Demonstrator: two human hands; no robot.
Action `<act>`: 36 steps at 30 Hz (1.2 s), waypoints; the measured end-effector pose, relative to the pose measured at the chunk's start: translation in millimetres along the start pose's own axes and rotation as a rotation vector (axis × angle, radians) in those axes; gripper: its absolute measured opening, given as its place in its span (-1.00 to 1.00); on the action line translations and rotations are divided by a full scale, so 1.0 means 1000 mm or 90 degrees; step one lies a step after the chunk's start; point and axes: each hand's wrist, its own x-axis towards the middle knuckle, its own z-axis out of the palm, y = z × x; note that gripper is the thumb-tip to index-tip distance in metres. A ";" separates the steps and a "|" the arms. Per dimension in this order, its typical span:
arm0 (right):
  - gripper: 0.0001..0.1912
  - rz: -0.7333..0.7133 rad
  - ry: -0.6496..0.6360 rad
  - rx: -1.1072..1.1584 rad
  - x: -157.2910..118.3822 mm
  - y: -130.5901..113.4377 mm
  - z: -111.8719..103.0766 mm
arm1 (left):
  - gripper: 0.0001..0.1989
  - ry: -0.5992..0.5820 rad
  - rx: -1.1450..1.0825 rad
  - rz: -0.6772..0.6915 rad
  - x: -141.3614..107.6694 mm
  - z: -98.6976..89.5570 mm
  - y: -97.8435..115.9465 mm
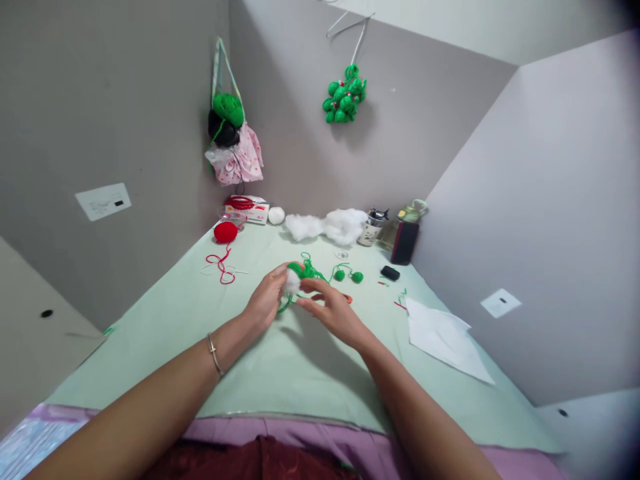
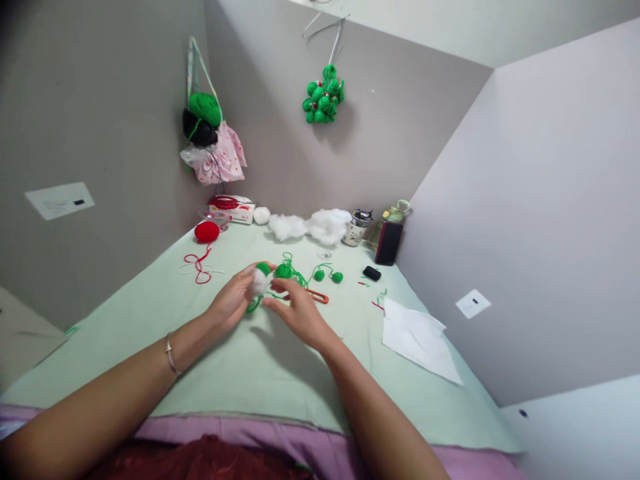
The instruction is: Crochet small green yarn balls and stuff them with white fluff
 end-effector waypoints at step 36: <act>-0.61 0.100 0.130 0.124 0.016 0.002 0.004 | -0.89 0.045 0.303 0.136 -0.005 0.002 -0.016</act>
